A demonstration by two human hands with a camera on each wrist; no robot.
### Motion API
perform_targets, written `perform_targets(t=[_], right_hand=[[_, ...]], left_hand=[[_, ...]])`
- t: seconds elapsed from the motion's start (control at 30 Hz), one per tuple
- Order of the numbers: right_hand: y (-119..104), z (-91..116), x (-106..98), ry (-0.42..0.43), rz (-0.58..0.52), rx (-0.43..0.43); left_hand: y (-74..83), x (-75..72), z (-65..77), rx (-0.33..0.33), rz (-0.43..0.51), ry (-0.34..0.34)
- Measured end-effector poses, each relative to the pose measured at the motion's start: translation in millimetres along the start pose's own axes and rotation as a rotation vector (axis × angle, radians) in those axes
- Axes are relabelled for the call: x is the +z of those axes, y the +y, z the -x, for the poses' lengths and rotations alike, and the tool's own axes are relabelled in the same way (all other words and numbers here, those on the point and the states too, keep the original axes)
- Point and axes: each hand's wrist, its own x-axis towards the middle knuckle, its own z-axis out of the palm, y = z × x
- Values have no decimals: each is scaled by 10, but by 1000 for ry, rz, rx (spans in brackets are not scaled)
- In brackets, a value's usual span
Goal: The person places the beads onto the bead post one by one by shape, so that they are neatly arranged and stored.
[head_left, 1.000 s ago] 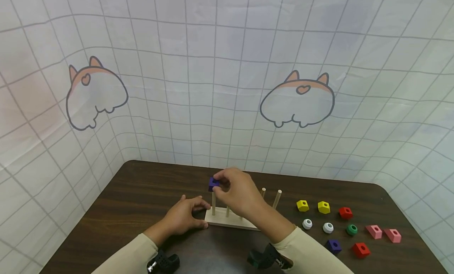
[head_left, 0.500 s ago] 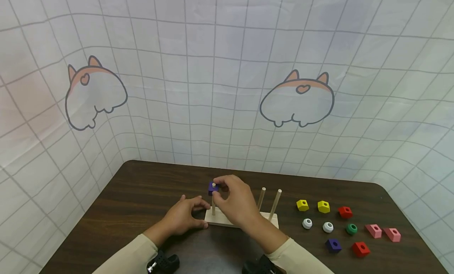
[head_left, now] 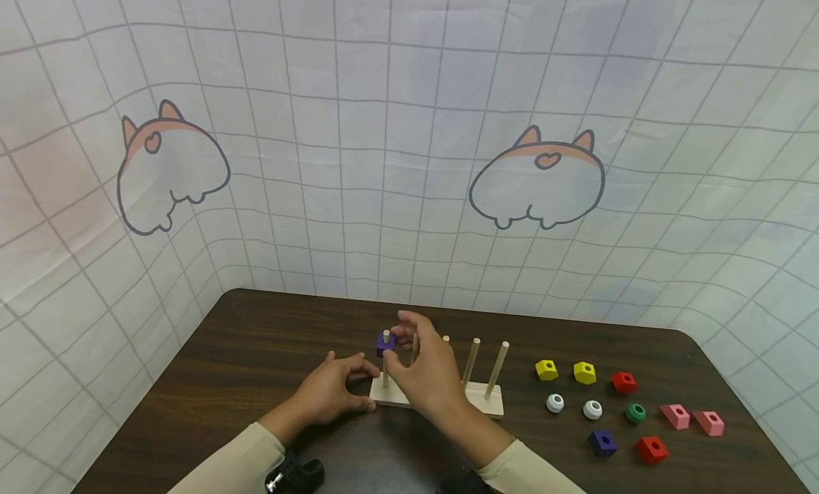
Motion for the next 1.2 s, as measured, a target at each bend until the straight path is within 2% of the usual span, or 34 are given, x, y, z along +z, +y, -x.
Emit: perform_targets(t=[0.27,0.53,1.2], right_hand=[[64,70,67,2,12,45],[162,126,138,-49,-28,168],[400,245,283,-83,40,186]], left_hand=[[-2,2,5,-7,-22,5],[-1,-3,0,-7,-17,9],[-24,29,-7,6,-18,20]])
